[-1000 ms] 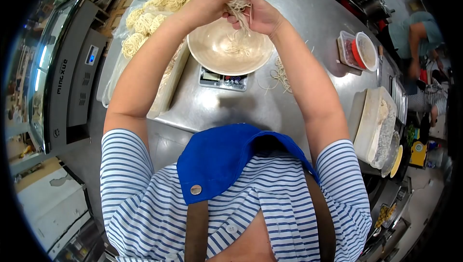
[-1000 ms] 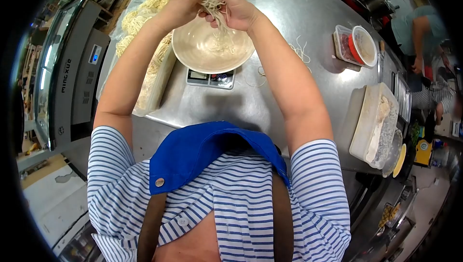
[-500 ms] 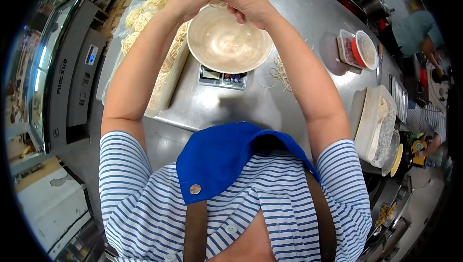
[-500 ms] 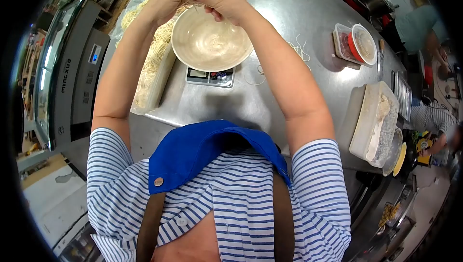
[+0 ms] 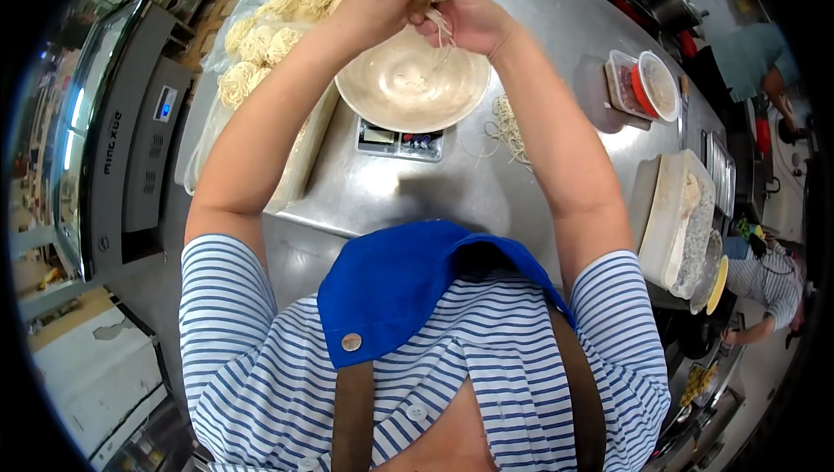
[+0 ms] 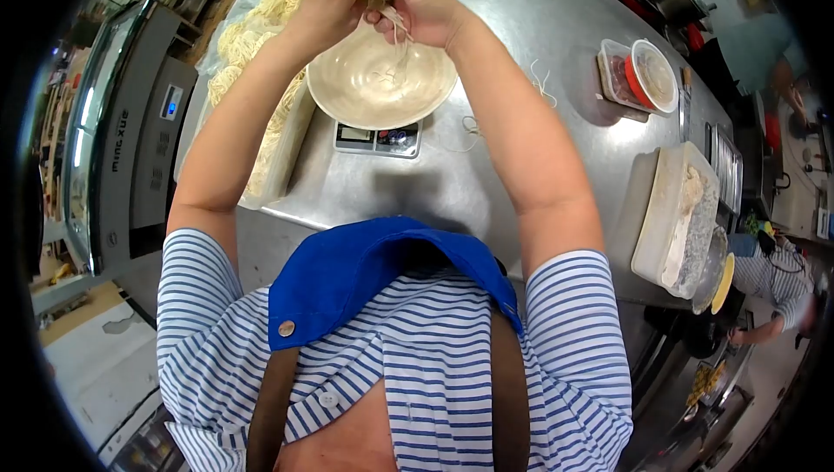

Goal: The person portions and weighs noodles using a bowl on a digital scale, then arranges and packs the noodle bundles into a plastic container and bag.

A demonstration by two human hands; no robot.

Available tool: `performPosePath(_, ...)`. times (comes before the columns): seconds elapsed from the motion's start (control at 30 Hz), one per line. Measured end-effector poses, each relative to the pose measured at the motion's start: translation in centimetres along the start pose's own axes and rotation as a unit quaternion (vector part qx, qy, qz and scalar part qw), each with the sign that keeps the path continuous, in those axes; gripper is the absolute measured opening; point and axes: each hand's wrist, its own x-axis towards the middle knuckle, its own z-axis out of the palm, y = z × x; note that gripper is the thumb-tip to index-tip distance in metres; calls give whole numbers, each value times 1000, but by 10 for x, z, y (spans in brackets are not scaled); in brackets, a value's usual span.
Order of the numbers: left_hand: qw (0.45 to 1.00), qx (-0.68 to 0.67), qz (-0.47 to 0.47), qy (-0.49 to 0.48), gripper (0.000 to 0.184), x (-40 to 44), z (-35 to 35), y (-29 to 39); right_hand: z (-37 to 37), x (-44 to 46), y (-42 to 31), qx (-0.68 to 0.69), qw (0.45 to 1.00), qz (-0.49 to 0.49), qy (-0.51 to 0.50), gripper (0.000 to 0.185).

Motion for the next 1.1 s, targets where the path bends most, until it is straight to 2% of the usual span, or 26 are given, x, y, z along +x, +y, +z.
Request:
performPosePath(0.03,970,-225,-66,-69,42,2,4,0,-2,1,6,4,1000,13,6,44)
performPosePath(0.07,971,125,8,201,41,4,26,-21,-6,5,10,5,1000,23,10,48)
performPosePath(0.1,900,298,72,309,41,0,28,-32,-15,8,14,16,1000,19,-17,43)
performPosePath(0.13,772,454,90,435,40,-4,29,-43,-13,7,14,11,1000,13,-21,43)
performPosePath(0.17,865,238,42,441,43,-18,16,-45,-9,4,17,-4,1000,-22,1,39)
performPosePath(0.2,908,6,-12,419,49,-24,10,-37,-4,1,20,-17,998,-56,24,35)
performPosePath(0.23,929,-53,-65,360,46,-31,13,-27,-1,2,21,-4,997,-80,17,28)
performPosePath(0.27,930,-49,-62,360,46,-34,10,-27,2,2,23,-6,996,-83,14,28)
performPosePath(0.33,924,-147,-156,316,45,-41,5,-36,7,2,26,-35,994,-100,38,27)
performPosePath(0.5,902,-119,-144,390,38,-42,11,-34,9,-2,25,-156,981,-31,109,26)
performPosePath(0.57,919,50,-127,370,40,-41,2,-33,14,-6,15,-223,967,-16,122,22)
performPosePath(0.6,919,49,-128,370,40,-39,3,-30,14,-7,13,-222,967,-15,122,22)
performPosePath(0.67,906,195,-118,357,46,-32,6,-23,10,-6,9,-195,979,-11,59,20)
performPosePath(0.7,884,305,-89,343,52,-28,7,-22,8,-4,8,-171,985,-2,25,31)
performPosePath(0.73,884,304,-90,343,52,-26,10,-21,5,-4,8,-170,985,-2,25,31)
performPosePath(0.8,799,515,-40,309,57,-19,20,-19,4,-5,4,-33,999,21,-8,36)
performPosePath(0.83,782,550,-8,293,63,-17,22,-23,7,-5,3,-59,998,4,-10,44)
performPosePath(0.87,761,585,24,279,68,-15,23,-27,8,-3,3,-57,998,5,-10,44)
performPosePath(0.93,788,530,12,312,76,-9,30,-22,9,0,2,-60,998,1,19,44)
performPosePath(0.97,850,426,-26,309,82,-8,31,-16,8,-2,3,-43,999,5,26,42)
performPosePath(1.0,852,424,-26,307,82,-7,35,-10,5,-3,6,-42,999,5,29,42)
performPosePath(1.07,941,143,-12,307,90,-10,35,1,-4,-1,10,-8,1000,-26,8,38)
performPosePath(1.1,936,108,-19,335,76,-16,23,-6,-2,-1,9,-10,1000,-29,6,38)
